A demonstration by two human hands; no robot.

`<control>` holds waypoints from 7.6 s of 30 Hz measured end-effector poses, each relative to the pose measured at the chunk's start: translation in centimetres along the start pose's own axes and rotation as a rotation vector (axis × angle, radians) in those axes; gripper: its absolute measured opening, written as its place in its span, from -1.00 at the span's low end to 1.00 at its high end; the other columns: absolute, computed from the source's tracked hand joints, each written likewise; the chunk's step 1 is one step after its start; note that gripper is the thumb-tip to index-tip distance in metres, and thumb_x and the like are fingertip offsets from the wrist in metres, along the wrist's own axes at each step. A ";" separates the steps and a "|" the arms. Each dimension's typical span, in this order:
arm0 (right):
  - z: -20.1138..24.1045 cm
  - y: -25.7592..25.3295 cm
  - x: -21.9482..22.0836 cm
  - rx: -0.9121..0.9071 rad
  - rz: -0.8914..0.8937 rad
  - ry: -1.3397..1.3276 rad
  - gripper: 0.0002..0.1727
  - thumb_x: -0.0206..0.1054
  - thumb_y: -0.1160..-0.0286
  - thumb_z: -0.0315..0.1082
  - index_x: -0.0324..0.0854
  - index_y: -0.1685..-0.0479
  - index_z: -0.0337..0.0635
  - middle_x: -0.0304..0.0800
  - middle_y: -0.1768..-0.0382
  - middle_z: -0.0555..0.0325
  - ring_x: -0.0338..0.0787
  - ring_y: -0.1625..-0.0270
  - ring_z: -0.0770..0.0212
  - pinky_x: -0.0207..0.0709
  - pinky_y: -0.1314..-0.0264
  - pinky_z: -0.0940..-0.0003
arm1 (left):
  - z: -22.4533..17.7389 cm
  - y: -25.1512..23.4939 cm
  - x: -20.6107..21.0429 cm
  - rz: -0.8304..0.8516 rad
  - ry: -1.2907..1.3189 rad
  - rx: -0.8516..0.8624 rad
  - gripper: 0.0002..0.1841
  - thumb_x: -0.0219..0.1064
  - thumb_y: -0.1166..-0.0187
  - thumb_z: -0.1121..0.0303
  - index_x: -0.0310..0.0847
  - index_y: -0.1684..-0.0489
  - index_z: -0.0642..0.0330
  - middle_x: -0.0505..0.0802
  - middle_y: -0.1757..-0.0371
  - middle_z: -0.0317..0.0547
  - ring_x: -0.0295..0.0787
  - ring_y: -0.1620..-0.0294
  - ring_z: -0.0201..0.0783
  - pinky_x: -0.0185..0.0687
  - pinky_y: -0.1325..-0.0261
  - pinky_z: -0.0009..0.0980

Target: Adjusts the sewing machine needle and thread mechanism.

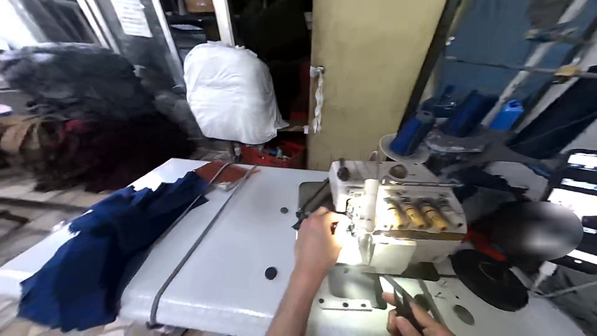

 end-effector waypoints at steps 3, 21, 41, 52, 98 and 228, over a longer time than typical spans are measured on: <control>1.0 -0.2 -0.3 -0.021 0.051 0.148 -0.45 -0.07 -0.84 -0.39 0.12 -0.69 -0.59 0.76 0.27 0.11 0.70 0.46 0.40 0.67 0.39 0.41 | -0.2 0.2 0.0 -0.050 0.007 0.055 -0.85 0.41 -0.53 0.35 0.89 0.09 0.05 0.84 0.12 -0.16 0.79 0.16 -0.18 0.73 0.05 -0.08; 6.5 -3.5 -0.2 -0.028 -0.106 0.459 -0.47 0.14 -0.79 -0.23 0.42 -0.66 -0.28 0.84 -0.05 0.03 0.79 0.38 0.33 0.76 0.27 0.37 | -0.9 -0.1 0.3 -0.192 -0.117 0.232 -0.90 0.54 -0.19 0.51 0.80 0.39 0.23 0.78 0.39 -0.03 0.73 0.41 0.02 0.62 0.27 0.15; 6.7 -2.4 -1.6 -0.160 -0.152 0.587 -0.47 0.17 -0.70 -0.13 0.56 -0.56 -0.18 0.85 -0.09 0.04 0.83 0.11 0.29 0.74 0.01 0.31 | -1.0 0.4 0.0 -0.109 -0.074 0.137 -0.87 0.42 -0.40 0.42 0.69 0.23 0.28 0.75 0.06 0.06 0.71 -0.04 0.06 0.63 -0.07 0.07; 9.5 -7.0 3.2 -0.516 -0.404 1.096 -0.64 0.14 -0.50 -0.20 0.87 0.20 -0.13 0.76 0.58 0.20 0.77 0.52 0.20 0.64 0.49 0.24 | -0.3 0.7 -0.4 -0.138 0.023 0.164 -0.96 0.43 -0.36 0.43 0.76 0.34 0.17 0.72 0.13 -0.09 0.68 0.03 -0.10 0.65 0.03 -0.11; -5.3 -0.7 -6.4 -0.270 -0.366 0.531 -0.60 0.53 -0.40 -0.25 0.81 -0.12 -0.37 0.73 -0.01 -0.31 0.73 -0.08 -0.05 0.63 -0.20 0.17 | -1.0 0.5 -0.3 -0.246 0.078 0.061 -0.78 0.39 -0.50 0.25 0.70 0.58 0.04 0.67 0.52 -0.36 0.57 0.52 -0.45 0.54 0.42 -0.41; 5.2 -8.0 0.8 -0.315 -0.549 0.256 -0.67 0.43 -0.42 -0.18 0.76 -0.04 -0.20 0.89 0.34 0.32 0.81 0.53 0.51 0.75 0.53 0.58 | -1.4 1.8 0.8 -0.464 -0.057 0.121 -0.83 0.39 -0.45 0.25 0.91 0.26 0.05 0.84 0.29 -0.27 0.79 0.30 -0.29 0.73 0.20 -0.17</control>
Point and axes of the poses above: each hand's wrist, its own y-axis away from the middle knuckle, its own x-axis out of the palm, z = x × y, the point moved 6 cm from there along -y, towards the middle knuckle
